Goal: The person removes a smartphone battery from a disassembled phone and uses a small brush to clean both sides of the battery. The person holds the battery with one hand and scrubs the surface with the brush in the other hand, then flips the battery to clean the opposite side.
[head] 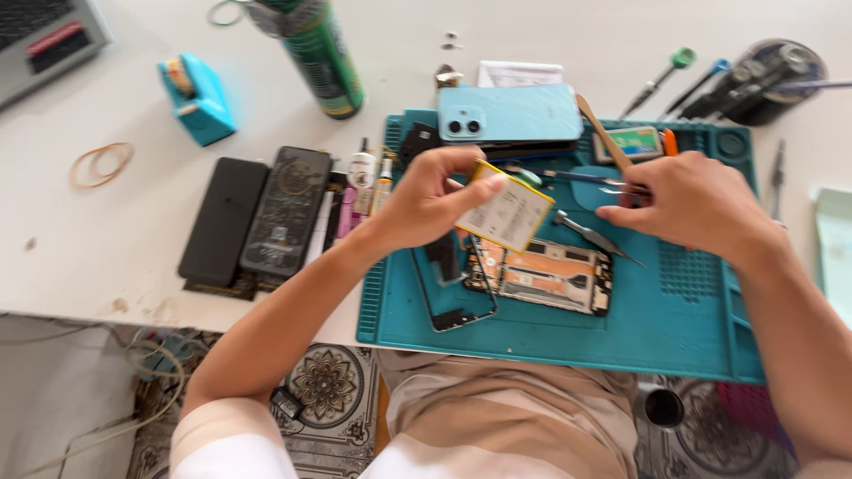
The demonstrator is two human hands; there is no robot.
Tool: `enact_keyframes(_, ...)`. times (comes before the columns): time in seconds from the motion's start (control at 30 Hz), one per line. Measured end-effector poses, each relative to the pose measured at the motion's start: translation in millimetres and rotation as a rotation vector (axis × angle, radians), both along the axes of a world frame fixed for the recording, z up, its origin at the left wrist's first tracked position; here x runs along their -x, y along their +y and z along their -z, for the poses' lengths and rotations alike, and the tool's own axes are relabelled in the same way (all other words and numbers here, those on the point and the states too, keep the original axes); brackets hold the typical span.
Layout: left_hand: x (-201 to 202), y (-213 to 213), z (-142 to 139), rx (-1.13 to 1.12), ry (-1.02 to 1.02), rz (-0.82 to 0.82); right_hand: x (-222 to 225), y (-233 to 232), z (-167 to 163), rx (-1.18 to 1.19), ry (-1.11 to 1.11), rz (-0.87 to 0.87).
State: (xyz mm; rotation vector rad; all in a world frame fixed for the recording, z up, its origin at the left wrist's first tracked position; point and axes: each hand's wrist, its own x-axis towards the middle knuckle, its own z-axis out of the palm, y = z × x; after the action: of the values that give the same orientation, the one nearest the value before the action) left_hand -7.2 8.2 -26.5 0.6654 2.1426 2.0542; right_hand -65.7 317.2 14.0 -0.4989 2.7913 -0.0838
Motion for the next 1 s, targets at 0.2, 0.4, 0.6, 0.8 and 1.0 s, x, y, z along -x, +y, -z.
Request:
enact_keyframes(0.2, -6.5, 12.7, -5.4, 0.006, -0.130, -0.202, 8.1, 16.9, 9.5, 0.039, 0.032, -0.039)
enact_keyframes(0.4, -4.2, 21.1, -0.6, -0.013, 0.032, -0.106, 3.5, 11.5, -1.1, 0.264, 0.166, -0.070)
enact_keyframes(0.6, -11.4, 37.8, 10.8, -0.054, -0.122, 0.065, -32.6, -10.3, -6.6, 0.780, 0.299, -0.660)
enact_keyframes(0.8, -9.1, 36.2, 4.0, 0.105, 0.006, 0.134, -42.0, -11.6, -2.3, 0.427, 0.349, -0.523)
enact_keyframes(1.0, -7.7, 30.5, -5.1, 0.648, 0.334, 0.021, -23.4, 10.6, 4.3, 0.591, 0.358, -0.488)
